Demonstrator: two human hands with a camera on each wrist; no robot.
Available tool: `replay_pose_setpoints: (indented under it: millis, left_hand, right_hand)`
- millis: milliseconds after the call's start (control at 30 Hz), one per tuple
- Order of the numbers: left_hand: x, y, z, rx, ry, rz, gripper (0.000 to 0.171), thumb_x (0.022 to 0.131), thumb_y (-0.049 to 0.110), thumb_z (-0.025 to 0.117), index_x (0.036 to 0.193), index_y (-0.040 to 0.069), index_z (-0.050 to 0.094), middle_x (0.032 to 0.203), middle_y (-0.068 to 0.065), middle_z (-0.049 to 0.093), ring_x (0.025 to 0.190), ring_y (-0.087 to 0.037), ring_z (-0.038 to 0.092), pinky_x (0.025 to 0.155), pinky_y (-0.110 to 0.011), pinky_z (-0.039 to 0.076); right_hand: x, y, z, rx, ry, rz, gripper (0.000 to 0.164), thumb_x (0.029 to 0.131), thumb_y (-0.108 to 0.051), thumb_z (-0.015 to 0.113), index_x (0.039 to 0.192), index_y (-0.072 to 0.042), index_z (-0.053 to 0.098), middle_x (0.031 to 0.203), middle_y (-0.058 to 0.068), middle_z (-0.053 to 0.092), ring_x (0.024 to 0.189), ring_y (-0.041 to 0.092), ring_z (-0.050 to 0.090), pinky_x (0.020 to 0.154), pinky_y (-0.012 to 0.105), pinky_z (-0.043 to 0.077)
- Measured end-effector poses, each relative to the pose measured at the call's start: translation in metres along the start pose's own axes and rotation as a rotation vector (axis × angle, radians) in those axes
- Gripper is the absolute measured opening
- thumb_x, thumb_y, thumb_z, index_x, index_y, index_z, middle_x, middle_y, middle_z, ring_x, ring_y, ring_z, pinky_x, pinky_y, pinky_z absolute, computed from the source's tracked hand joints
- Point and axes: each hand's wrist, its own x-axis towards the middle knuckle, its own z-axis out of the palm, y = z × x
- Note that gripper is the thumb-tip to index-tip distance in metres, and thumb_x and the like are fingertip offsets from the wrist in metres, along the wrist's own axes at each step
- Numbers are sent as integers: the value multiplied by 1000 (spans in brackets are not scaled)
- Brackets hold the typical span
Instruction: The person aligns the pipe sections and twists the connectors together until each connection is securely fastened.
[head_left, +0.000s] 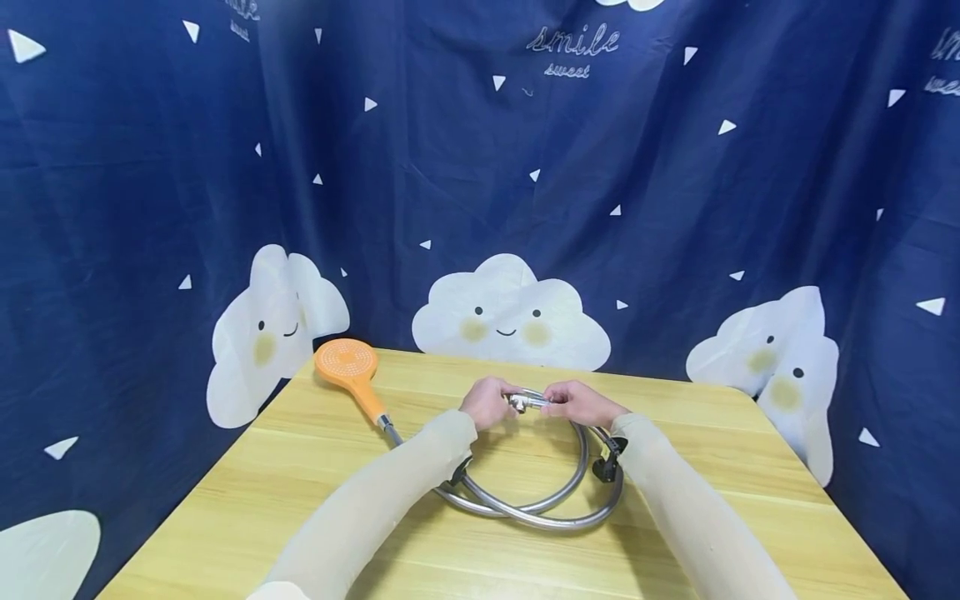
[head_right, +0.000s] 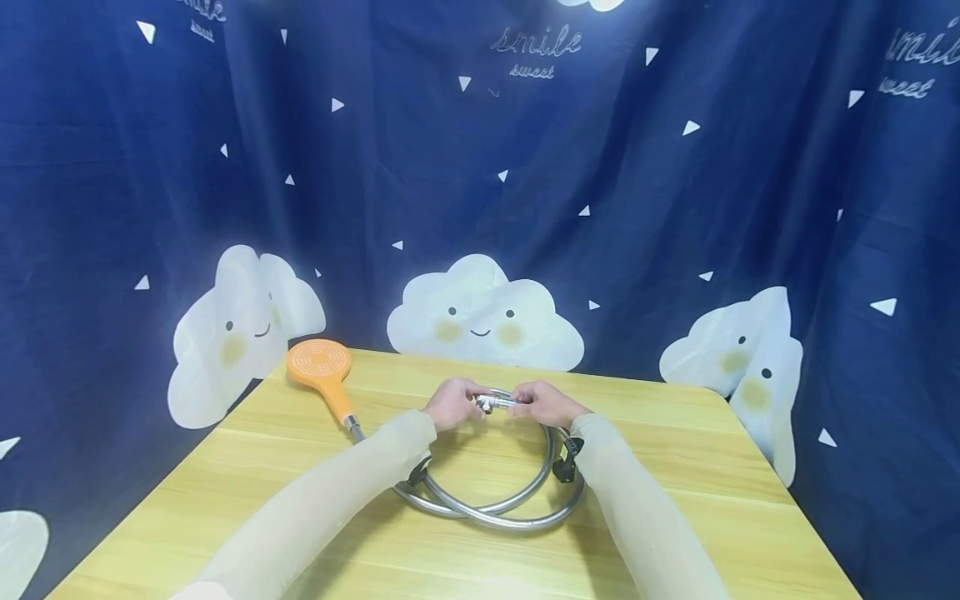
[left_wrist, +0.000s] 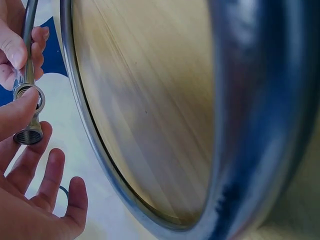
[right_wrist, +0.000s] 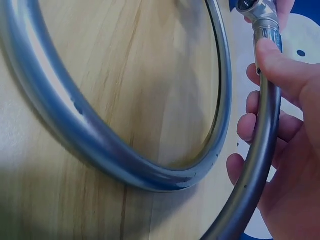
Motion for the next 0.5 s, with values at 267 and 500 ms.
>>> replay_pose_setpoints:
  millis: [267, 500]
  left_hand:
    - [-4, 1, -1, 32, 44, 11, 44, 76, 6, 84, 116, 22, 77, 111, -1, 74, 94, -17, 62, 89, -38, 51]
    - [-6, 3, -1, 41, 94, 14, 42, 77, 11, 84, 116, 25, 77, 117, 0, 74, 103, -19, 64, 96, -42, 50]
  right_hand:
    - [0, -8, -3, -25, 6, 23, 20, 98, -13, 65, 104, 5, 68, 74, -2, 53, 69, 12, 43, 65, 25, 35]
    - [6, -6, -8, -52, 37, 16, 20, 98, -15, 64, 104, 4, 69, 76, 0, 54, 69, 13, 45, 64, 26, 38]
